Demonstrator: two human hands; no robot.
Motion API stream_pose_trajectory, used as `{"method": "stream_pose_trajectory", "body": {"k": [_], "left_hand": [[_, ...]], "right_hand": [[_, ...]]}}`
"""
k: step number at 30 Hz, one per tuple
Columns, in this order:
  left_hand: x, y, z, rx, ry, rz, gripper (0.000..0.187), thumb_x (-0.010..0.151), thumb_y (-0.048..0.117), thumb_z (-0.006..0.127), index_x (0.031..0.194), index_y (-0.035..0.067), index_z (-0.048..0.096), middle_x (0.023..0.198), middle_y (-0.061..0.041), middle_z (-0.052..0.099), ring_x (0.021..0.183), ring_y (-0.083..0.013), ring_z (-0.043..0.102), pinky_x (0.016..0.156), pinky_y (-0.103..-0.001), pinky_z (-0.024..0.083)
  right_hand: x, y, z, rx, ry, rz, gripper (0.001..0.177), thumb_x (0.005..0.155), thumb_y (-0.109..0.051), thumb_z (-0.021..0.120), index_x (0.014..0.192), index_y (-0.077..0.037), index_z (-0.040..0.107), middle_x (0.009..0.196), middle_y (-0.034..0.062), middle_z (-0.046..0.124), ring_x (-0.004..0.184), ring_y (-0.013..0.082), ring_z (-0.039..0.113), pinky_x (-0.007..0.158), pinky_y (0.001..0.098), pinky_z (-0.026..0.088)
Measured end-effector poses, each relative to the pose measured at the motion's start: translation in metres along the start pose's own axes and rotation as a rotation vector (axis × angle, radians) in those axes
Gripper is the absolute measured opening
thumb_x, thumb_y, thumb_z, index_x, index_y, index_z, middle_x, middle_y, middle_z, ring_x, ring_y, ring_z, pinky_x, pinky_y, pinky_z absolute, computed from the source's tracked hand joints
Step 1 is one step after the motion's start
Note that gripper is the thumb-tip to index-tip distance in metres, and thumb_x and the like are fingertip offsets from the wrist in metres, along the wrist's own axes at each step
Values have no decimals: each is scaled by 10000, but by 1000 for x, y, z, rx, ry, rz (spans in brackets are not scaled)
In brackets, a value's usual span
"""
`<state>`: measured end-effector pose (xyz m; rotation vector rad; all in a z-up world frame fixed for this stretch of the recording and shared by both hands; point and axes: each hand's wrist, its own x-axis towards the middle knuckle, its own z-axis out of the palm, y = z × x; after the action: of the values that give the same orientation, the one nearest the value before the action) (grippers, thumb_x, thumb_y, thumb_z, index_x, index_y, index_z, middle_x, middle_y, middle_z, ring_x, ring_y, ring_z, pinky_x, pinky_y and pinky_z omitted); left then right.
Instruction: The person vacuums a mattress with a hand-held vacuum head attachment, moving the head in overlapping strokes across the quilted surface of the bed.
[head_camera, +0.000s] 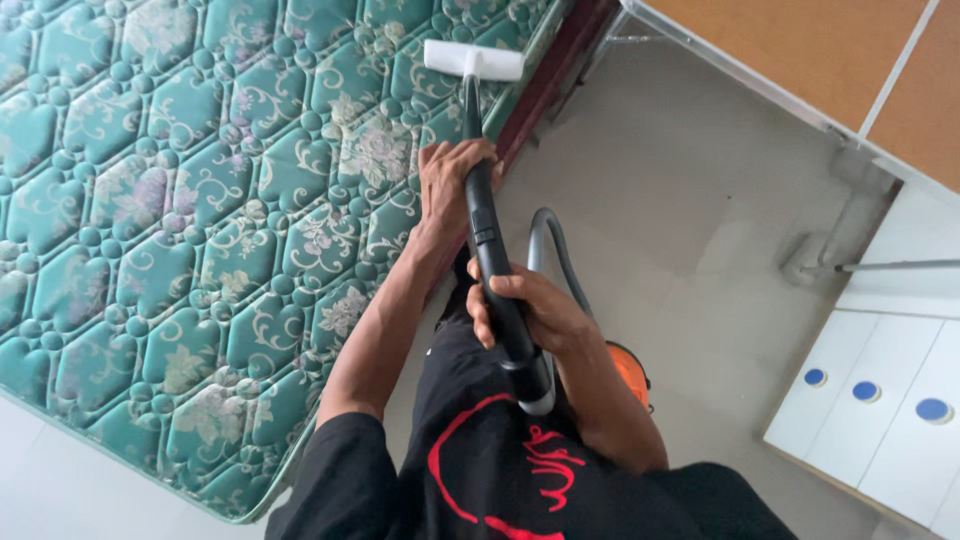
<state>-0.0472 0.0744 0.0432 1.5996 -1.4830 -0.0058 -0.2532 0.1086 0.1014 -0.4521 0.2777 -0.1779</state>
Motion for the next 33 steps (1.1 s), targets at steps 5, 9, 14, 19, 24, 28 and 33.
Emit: {"method": "stream_pose_trajectory", "body": {"k": [5, 9, 14, 19, 24, 28, 33], "left_hand": [[-11, 17, -6, 21, -41, -4, 140, 835, 195, 792, 917, 157, 686, 1018, 12, 763, 808, -233, 652, 862, -407, 403], [-5, 13, -4, -3, -69, -21, 124, 811, 172, 770, 896, 163, 680, 970, 17, 749, 874, -221, 701, 887, -402, 423], [0, -2, 2, -32, -58, -10, 164, 823, 169, 767, 963, 145, 684, 1023, 1, 753, 911, -217, 710, 917, -405, 435], [16, -23, 13, -39, -52, -22, 186, 827, 165, 760, 991, 138, 676, 999, 6, 743, 911, -218, 717, 889, -399, 444], [37, -50, 30, -38, -42, -14, 180, 837, 164, 749, 993, 154, 658, 1033, 18, 742, 939, -224, 724, 889, -397, 457], [67, -73, 39, -65, -92, -42, 202, 807, 166, 752, 982, 149, 653, 1021, -8, 739, 902, -275, 705, 846, -411, 464], [110, -102, 46, -91, -100, -1, 212, 774, 141, 740, 965, 143, 647, 936, -31, 723, 894, -294, 716, 827, -419, 485]], "right_hand": [[-20, 12, 11, 122, -6, -22, 430, 1033, -293, 677, 1318, -41, 477, 780, 52, 542, 644, 198, 636, 611, 321, 551], [-16, 12, 19, 171, 50, -58, 399, 1067, -321, 631, 1310, -45, 477, 775, 51, 527, 524, 141, 552, 501, 285, 497], [3, 5, 9, 22, 117, -25, 475, 1045, -386, 601, 1344, -44, 464, 762, 47, 519, 487, 116, 507, 466, 279, 468], [22, -8, -1, -40, 132, -7, 525, 1041, -420, 604, 1370, -39, 456, 756, 45, 514, 479, 110, 500, 454, 275, 458], [45, -28, -11, -28, 132, -13, 513, 1042, -419, 604, 1373, -55, 459, 754, 39, 513, 475, 103, 492, 441, 272, 449], [73, -52, -20, -56, 167, -5, 504, 1042, -413, 603, 1375, -60, 465, 766, 39, 517, 478, 105, 487, 450, 273, 450], [110, -82, -20, -72, 208, -28, 516, 1019, -433, 594, 1365, -70, 473, 761, 34, 522, 467, 99, 481, 435, 270, 449]]}}
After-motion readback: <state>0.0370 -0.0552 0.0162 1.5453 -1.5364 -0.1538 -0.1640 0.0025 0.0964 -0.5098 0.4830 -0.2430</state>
